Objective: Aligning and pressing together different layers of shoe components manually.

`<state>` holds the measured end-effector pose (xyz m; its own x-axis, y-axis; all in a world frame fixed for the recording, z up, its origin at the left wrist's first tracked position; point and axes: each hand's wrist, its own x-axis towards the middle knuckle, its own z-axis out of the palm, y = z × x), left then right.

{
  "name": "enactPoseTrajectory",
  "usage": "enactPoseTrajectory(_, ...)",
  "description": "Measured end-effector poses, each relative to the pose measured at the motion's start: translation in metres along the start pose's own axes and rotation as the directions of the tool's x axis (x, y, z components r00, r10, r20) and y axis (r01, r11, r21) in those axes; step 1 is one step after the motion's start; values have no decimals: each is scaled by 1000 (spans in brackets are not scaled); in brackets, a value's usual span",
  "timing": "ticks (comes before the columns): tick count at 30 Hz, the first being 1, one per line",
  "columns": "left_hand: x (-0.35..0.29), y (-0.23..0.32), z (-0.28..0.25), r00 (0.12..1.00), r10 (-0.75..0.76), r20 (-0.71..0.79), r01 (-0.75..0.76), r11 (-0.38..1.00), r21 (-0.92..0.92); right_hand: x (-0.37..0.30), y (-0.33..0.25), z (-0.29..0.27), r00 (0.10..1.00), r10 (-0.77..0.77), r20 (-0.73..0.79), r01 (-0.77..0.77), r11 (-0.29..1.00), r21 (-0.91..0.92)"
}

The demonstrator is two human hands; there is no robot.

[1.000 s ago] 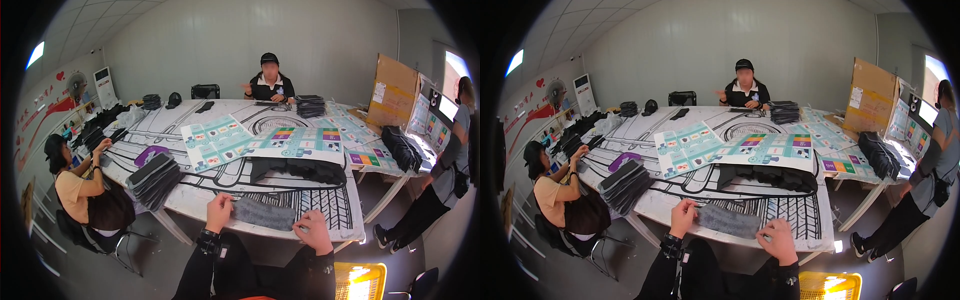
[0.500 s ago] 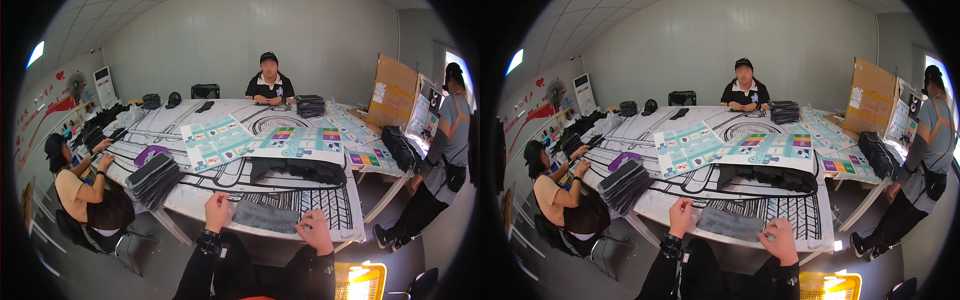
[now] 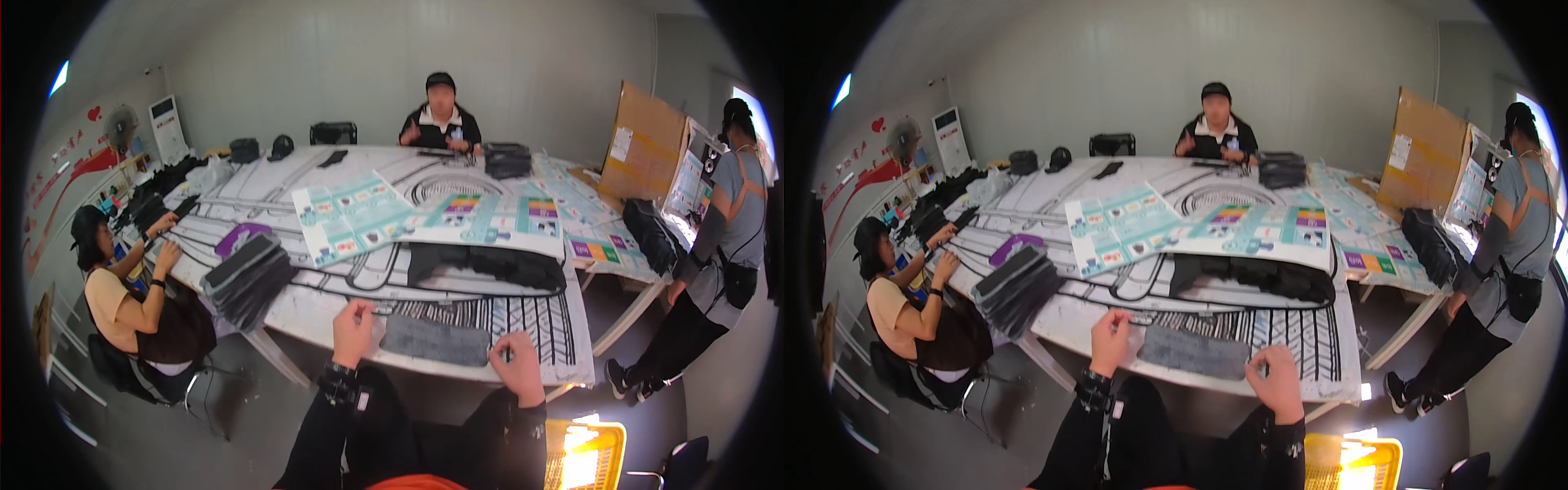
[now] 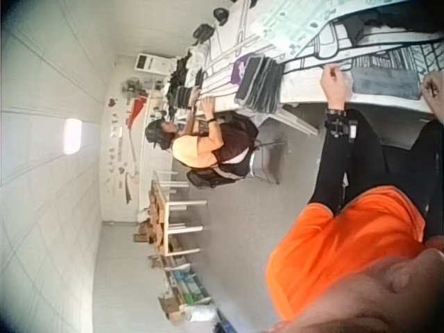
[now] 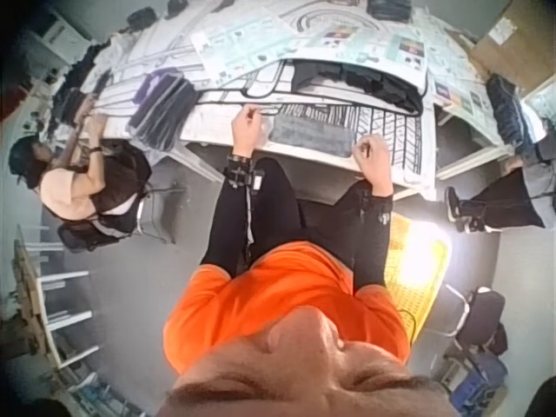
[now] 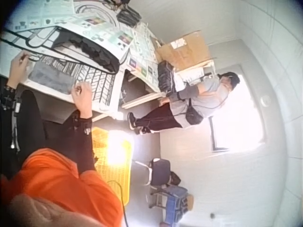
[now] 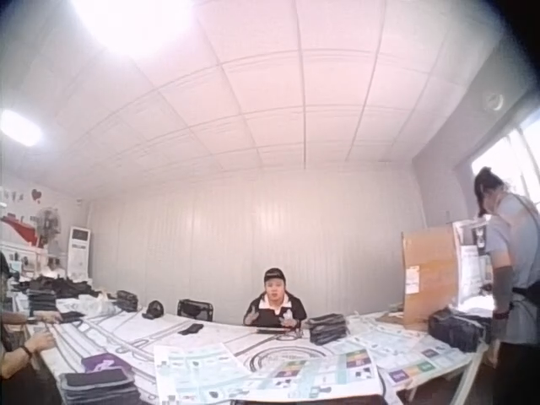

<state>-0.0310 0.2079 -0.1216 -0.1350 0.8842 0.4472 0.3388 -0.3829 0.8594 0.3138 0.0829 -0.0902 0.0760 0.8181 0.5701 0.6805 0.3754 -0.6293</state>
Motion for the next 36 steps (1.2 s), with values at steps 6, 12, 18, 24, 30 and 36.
enactPoseTrajectory(6, 8, 11, -4, 963, 265, 43, -266, 963, 35, 4, -3, -4, 999, 25, -37, -22, 996, 89)
enactPoseTrajectory(12, 0, 12, -2, 985, 148, 83, -160, 976, 149, -6, 4, -7, 998, 50, -38, -45, 992, 122)
enactPoseTrajectory(18, -3, 2, 2, 993, 99, 60, -101, 995, 28, -9, 8, -7, 998, 59, -35, -54, 989, 136)
enactPoseTrajectory(24, 3, -6, 6, 993, 102, 54, -101, 995, -22, -5, 12, -4, 998, 44, -47, -38, 991, 128)
enactPoseTrajectory(30, 6, -5, 6, 991, 115, 67, -115, 993, -6, -2, 13, -3, 998, 50, -39, -45, 992, 116)
enactPoseTrajectory(36, 0, -2, -1, 991, 110, 78, -115, 992, 51, -9, 14, -1, 997, 73, -29, -69, 990, 120)
